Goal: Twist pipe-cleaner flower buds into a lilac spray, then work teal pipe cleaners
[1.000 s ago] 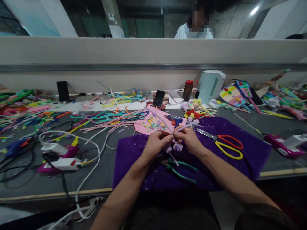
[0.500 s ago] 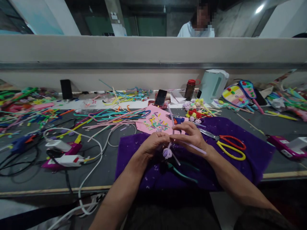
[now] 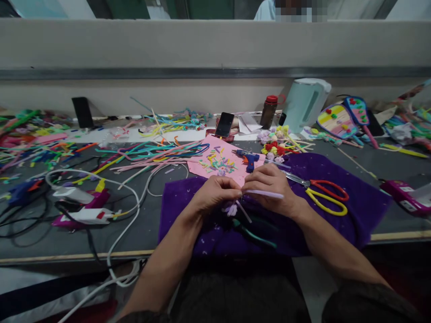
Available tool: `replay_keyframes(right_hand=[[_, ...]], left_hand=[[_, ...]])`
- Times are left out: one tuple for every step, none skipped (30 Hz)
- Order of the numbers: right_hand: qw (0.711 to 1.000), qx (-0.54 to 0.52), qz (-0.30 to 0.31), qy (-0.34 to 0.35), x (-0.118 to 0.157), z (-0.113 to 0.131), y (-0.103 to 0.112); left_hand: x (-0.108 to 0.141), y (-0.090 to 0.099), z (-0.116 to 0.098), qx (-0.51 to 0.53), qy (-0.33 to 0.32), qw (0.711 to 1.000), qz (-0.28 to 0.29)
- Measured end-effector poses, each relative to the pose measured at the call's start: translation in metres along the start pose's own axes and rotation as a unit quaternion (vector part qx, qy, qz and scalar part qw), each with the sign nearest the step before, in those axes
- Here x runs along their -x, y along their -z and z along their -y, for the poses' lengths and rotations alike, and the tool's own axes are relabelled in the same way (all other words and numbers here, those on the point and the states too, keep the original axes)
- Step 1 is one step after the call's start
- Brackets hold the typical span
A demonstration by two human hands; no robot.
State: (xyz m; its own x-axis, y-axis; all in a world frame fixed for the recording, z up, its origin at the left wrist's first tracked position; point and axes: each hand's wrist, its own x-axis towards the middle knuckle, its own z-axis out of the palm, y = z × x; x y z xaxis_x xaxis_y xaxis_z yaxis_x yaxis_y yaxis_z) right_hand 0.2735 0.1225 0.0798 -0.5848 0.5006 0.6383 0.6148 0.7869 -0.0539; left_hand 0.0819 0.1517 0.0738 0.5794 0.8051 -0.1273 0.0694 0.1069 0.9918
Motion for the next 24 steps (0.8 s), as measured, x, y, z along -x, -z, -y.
replay_keyframes(right_hand=[[1.0,-0.004,0.008,-0.013,-0.001,0.001,0.001],[0.999,-0.014,0.017,-0.026,-0.002,0.002,0.002],[0.998,-0.029,0.024,-0.042,-0.003,0.003,0.003],[0.997,-0.048,0.03,-0.062,-0.003,0.004,0.004],[0.993,-0.071,0.034,-0.085,-0.003,0.004,0.004],[0.988,-0.096,0.038,-0.114,-0.003,0.004,0.004],[0.981,-0.122,0.044,-0.147,-0.003,0.004,0.004],[0.97,-0.151,0.054,-0.181,-0.002,0.003,0.002],[0.957,-0.183,0.07,-0.214,-0.001,0.002,0.001],[0.941,-0.215,0.088,-0.244,-0.001,0.001,-0.001],[0.925,-0.245,0.105,-0.269,-0.001,-0.001,-0.002],[0.912,-0.269,0.118,-0.286,-0.001,-0.002,-0.002],[0.904,-0.288,0.126,-0.291,-0.002,-0.004,0.0],[0.901,-0.299,0.125,-0.287,-0.002,-0.006,0.004],[0.903,-0.306,0.116,-0.277,-0.003,-0.008,0.011],[0.908,-0.308,0.096,-0.267,-0.003,-0.011,0.019],[0.911,-0.308,0.066,-0.266,-0.001,-0.015,0.028],[0.909,-0.304,0.026,-0.282,0.001,-0.021,0.038],[0.902,-0.298,-0.031,-0.311,0.005,-0.029,0.046],[0.892,-0.287,-0.084,-0.34,0.01,-0.037,0.053],[0.876,-0.275,-0.15,-0.366,0.016,-0.047,0.058],[0.854,-0.264,-0.232,-0.385,0.021,-0.057,0.061],[0.83,-0.257,-0.296,-0.397,0.025,-0.065,0.061],[0.81,-0.258,-0.334,-0.406,0.028,-0.072,0.059]], left_hand=[[0.001,-0.001,0.0,-0.03,-0.018,0.999,-0.011],[0.001,-0.002,0.0,-0.065,-0.039,0.997,-0.022],[0.002,-0.004,-0.001,-0.104,-0.065,0.992,-0.036],[0.003,-0.005,-0.001,-0.15,-0.095,0.983,-0.052],[0.004,-0.007,-0.001,-0.201,-0.128,0.969,-0.068],[0.005,-0.009,-0.001,-0.253,-0.164,0.95,-0.084],[0.006,-0.012,-0.002,-0.305,-0.201,0.926,-0.1],[0.007,-0.014,-0.002,-0.352,-0.236,0.899,-0.113],[0.007,-0.016,-0.002,-0.392,-0.266,0.872,-0.124],[0.007,-0.017,-0.002,-0.422,-0.289,0.849,-0.131],[0.007,-0.018,-0.002,-0.443,-0.303,0.832,-0.138],[0.007,-0.018,-0.002,-0.454,-0.308,0.824,-0.143],[0.007,-0.018,-0.001,-0.455,-0.303,0.824,-0.146],[0.006,-0.017,-0.001,-0.445,-0.29,0.834,-0.149],[0.005,-0.015,-0.001,-0.426,-0.27,0.85,-0.151],[0.004,-0.013,-0.001,-0.397,-0.244,0.871,-0.155],[0.003,-0.01,-0.002,-0.361,-0.216,0.893,-0.16],[0.002,-0.008,-0.002,-0.318,-0.188,0.915,-0.165],[0.002,-0.005,-0.003,-0.27,-0.164,0.933,-0.17],[0.001,-0.004,-0.005,-0.221,-0.146,0.949,-0.171],[0.001,-0.002,-0.006,-0.172,-0.132,0.962,-0.167],[0.0,-0.001,-0.007,-0.126,-0.119,0.972,-0.158],[0.001,-0.001,-0.008,-0.084,-0.106,0.98,-0.143],[0.001,-0.001,-0.009,-0.044,-0.092,0.987,-0.126]])
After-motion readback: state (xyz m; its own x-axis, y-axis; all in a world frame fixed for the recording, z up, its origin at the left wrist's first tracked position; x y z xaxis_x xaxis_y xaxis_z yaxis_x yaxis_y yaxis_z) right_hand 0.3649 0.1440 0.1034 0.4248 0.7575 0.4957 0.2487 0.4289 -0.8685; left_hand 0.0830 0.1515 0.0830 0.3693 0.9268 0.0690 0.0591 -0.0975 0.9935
